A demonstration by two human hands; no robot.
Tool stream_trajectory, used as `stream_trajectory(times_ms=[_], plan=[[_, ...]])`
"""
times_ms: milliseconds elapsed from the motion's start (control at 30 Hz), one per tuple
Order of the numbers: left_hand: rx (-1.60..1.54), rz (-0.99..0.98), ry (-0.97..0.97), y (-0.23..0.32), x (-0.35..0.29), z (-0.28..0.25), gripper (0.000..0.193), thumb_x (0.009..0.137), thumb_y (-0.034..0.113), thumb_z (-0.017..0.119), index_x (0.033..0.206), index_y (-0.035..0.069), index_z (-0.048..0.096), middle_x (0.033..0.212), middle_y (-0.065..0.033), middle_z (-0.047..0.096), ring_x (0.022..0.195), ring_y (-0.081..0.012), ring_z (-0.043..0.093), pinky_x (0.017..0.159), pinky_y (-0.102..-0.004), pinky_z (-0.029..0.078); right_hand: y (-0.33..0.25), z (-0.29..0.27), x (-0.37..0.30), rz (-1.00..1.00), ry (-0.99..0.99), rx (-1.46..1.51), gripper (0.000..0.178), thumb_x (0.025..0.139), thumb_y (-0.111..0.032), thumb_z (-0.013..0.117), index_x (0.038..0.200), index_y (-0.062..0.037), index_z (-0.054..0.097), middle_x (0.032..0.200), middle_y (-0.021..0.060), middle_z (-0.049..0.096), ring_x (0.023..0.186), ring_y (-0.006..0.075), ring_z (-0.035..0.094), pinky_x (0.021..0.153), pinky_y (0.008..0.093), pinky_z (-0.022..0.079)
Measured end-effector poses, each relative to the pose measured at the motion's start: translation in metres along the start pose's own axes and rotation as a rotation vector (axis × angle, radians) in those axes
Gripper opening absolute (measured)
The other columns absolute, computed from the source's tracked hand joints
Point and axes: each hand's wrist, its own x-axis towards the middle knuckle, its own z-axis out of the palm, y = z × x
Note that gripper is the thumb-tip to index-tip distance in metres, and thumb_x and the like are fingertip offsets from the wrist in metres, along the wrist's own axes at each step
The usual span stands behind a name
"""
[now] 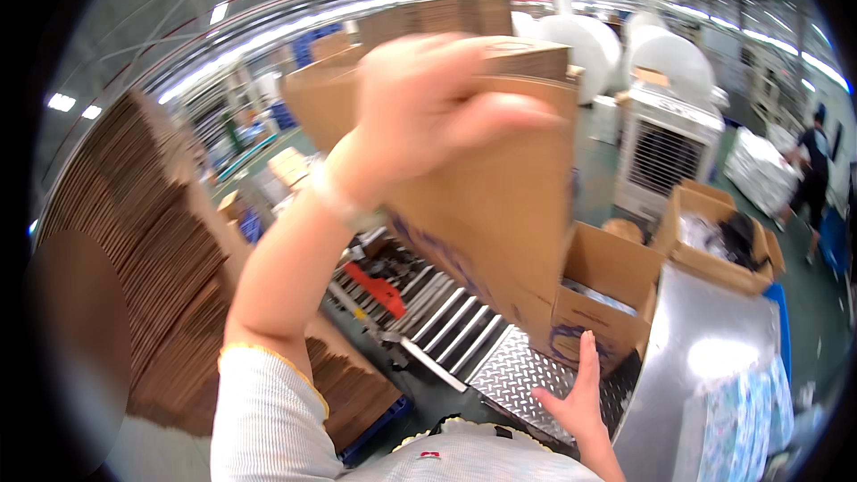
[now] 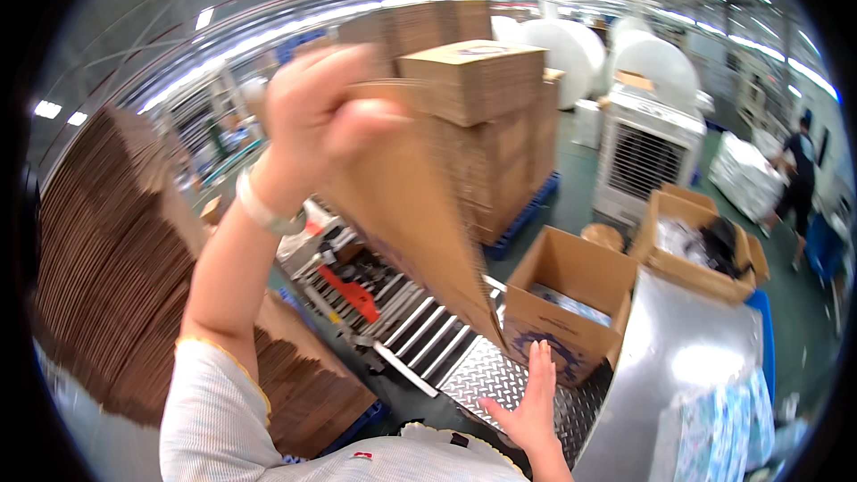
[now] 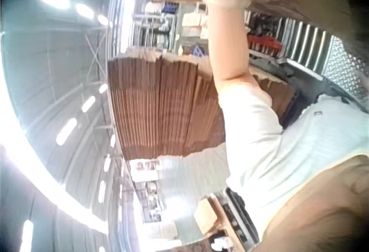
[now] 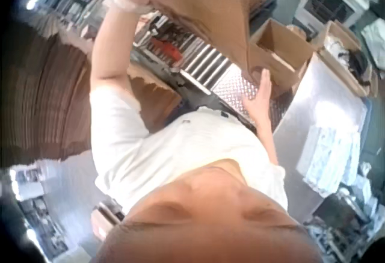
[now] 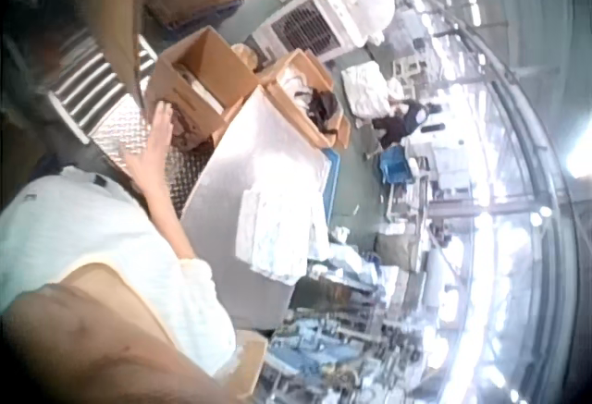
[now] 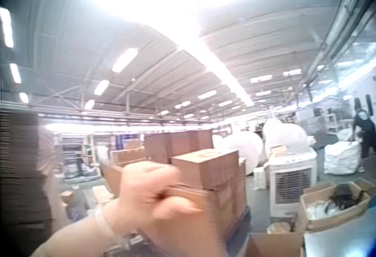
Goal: The person takes cardboard sheets from a stack, folds them into boxes, fills the boxes with tissue packs from a table, and feeds the completed boxes into a taping machine.
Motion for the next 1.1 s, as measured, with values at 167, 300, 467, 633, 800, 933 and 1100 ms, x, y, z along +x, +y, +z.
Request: stream_trajectory(times_ms=[167,300,467,633,800,933,1100], plan=[[-0.083,-0.964,0.510,-0.019,-0.235,0.073,0.035,0.108,0.028,0.051,0.095,-0.002,0.061,0.077,-0.0031,0.051,0.075,-0.0167,0.051,0.069,-0.0332,0.043,0.024,-0.023,-0.033,0.106,0.330,-0.203,0.033,0.080,-0.020,0.081,0.104,-0.0050,0.064,0.097,0.0107,0.065,0.090,0.0312,0.066,0.081,0.0441,0.052],[-0.427,-1.860,0.227,0.101,-0.355,0.176,0.101,0.092,0.047,0.074,0.155,-0.011,0.020,0.161,-0.0334,0.023,0.152,-0.0408,0.022,0.125,-0.0456,0.019,0.038,-0.007,-0.016,0.000,0.123,-0.635,0.021,0.083,-0.020,0.078,0.091,-0.0079,0.062,0.082,0.0067,0.061,0.079,0.0278,0.064,0.066,0.0424,0.050],[-0.742,-1.803,0.155,0.169,-0.386,0.219,0.119,0.087,0.034,0.080,0.158,-0.010,-0.004,0.168,-0.0287,0.001,0.157,-0.0346,0.002,0.127,-0.0394,0.003,0.032,-0.013,0.007,0.310,-0.273,-0.488,0.035,0.101,-0.039,0.057,0.119,-0.0110,0.068,0.101,0.0139,0.071,0.099,0.0347,0.067,0.085,0.0455,0.054],[-1.085,-1.788,0.265,0.178,-0.405,0.194,0.114,0.088,0.012,0.075,0.162,0.005,-0.011,0.167,-0.0202,0.009,0.151,-0.0289,0.019,0.123,-0.0369,0.016,0.082,-0.052,0.047,0.848,-0.754,0.160,0.073,0.101,-0.062,0.051,0.144,-0.0028,0.056,0.145,0.0124,0.060,0.133,0.0238,0.054,0.113,0.0370,0.039],[-1.282,-1.785,0.236,0.183,-0.422,0.150,0.124,0.072,-0.016,0.058,0.162,0.023,-0.018,0.149,-0.0154,0.039,0.124,-0.0293,0.052,0.102,-0.0404,0.051,0.042,-0.053,0.037,0.262,-0.702,-0.547,0.048,0.099,-0.025,0.057,0.140,-0.0047,0.044,0.093,0.0250,0.070,0.086,0.0450,0.068,0.074,0.0536,0.054],[-1.750,-1.571,-0.551,0.124,-0.342,0.102,0.122,0.067,-0.012,0.057,0.164,0.019,-0.011,0.152,-0.0165,0.037,0.138,-0.0293,0.045,0.112,-0.0388,0.043,0.071,-0.111,-0.001,0.532,-0.344,-0.332,0.056,0.096,-0.021,0.057,0.145,-0.0019,0.038,0.102,0.0308,0.069,0.101,0.0459,0.067,0.089,0.0534,0.053],[-1.524,-0.625,-1.130,0.209,-0.353,0.162,0.116,0.080,0.025,0.070,0.159,-0.005,-0.010,0.165,-0.0340,-0.013,0.156,-0.0420,-0.012,0.126,-0.0453,0.003,0.075,-0.116,0.010,0.938,-0.367,-0.503,0.063,0.089,-0.017,0.056,0.139,0.0152,0.035,0.122,0.0381,0.061,0.110,0.0478,0.065,0.093,0.0520,0.053]])
